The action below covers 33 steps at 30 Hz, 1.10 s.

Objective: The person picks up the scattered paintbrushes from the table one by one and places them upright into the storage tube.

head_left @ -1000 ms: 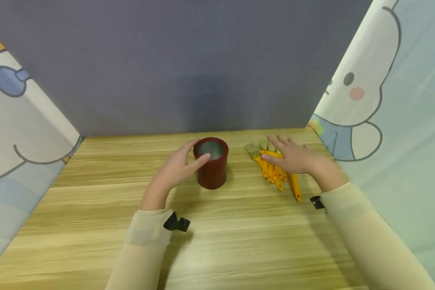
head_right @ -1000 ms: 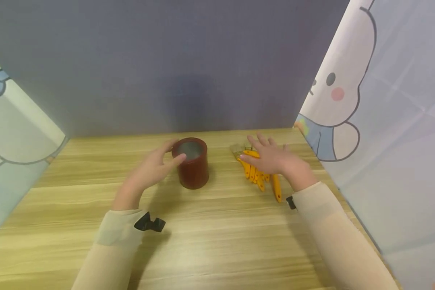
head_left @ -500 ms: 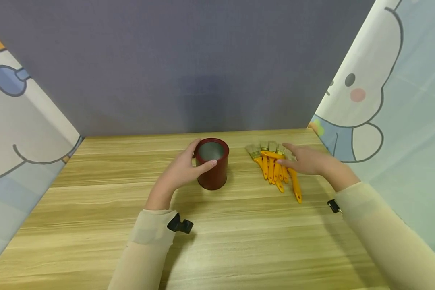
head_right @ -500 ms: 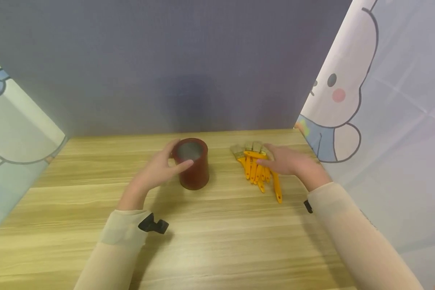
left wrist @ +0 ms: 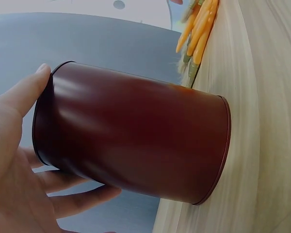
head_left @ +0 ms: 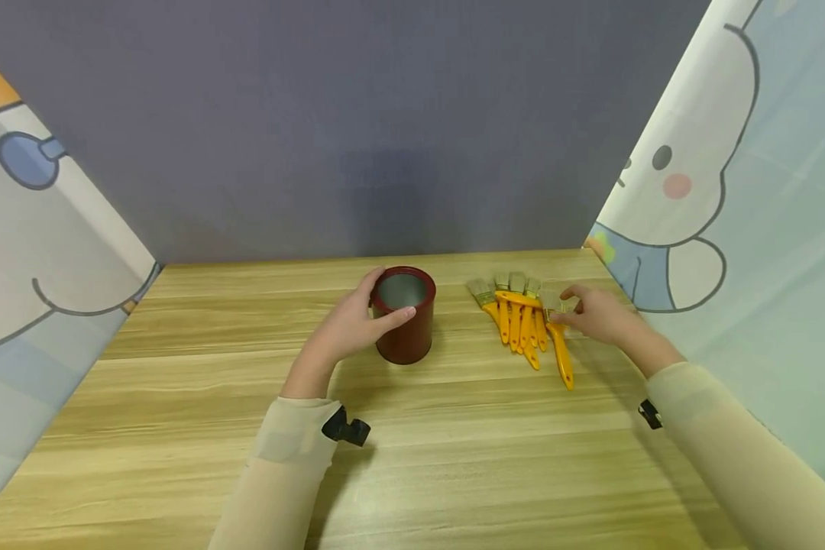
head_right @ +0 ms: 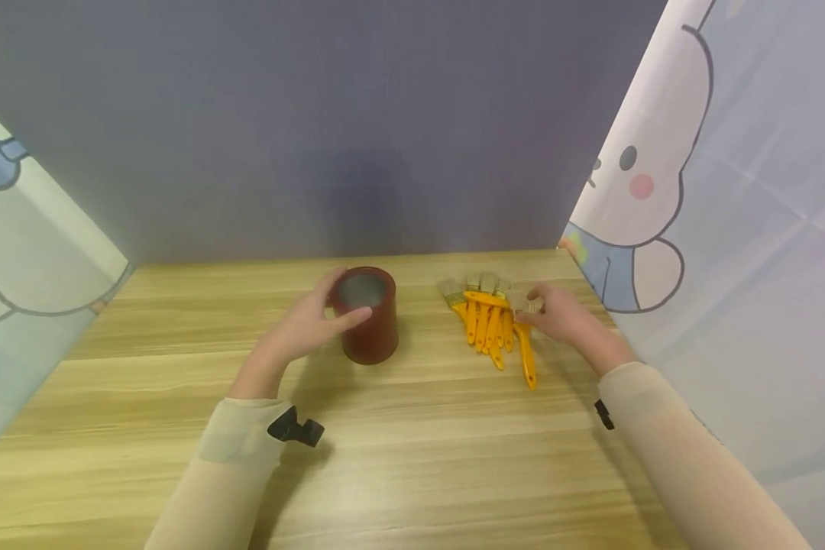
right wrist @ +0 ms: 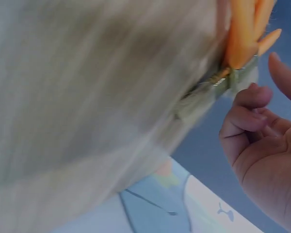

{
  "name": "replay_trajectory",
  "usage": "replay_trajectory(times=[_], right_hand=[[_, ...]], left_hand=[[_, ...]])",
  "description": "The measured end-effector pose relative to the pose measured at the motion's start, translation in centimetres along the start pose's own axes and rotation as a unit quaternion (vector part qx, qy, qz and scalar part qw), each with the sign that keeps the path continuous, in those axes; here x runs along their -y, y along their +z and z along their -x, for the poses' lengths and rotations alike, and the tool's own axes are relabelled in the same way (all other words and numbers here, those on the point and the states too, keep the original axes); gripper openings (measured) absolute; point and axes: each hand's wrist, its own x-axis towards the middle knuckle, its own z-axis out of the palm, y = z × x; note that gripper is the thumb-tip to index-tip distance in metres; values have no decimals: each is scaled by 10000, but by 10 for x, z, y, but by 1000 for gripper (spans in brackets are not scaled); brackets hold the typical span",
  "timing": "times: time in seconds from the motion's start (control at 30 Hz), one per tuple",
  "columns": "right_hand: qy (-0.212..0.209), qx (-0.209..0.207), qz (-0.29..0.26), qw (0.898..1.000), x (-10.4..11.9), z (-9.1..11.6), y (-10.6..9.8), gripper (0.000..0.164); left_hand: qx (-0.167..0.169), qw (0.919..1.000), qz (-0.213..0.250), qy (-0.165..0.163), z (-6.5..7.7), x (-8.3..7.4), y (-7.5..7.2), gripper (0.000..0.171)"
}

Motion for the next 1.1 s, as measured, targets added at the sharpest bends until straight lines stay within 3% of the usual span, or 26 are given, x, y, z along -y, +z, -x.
replay_trajectory(times=[0.27, 0.47, 0.77, 1.1], right_hand=[[252, 212, -777, 9964, -22, -9, 13, 105], [205, 320, -1270, 9912, -33, -15, 22, 112], [483, 240, -1852, 9812, -36, -19, 26, 89], [516, 230, -1397, 9886, -31, -19, 26, 46]], left_hand=[[69, 9999, -10, -142, 0, -1, -2, 112], [111, 9997, -128, -185, 2, -5, -4, 110], [98, 9997, -177, -103, 1, -7, -5, 109], [157, 9997, -138, -137, 2, -7, -5, 110]])
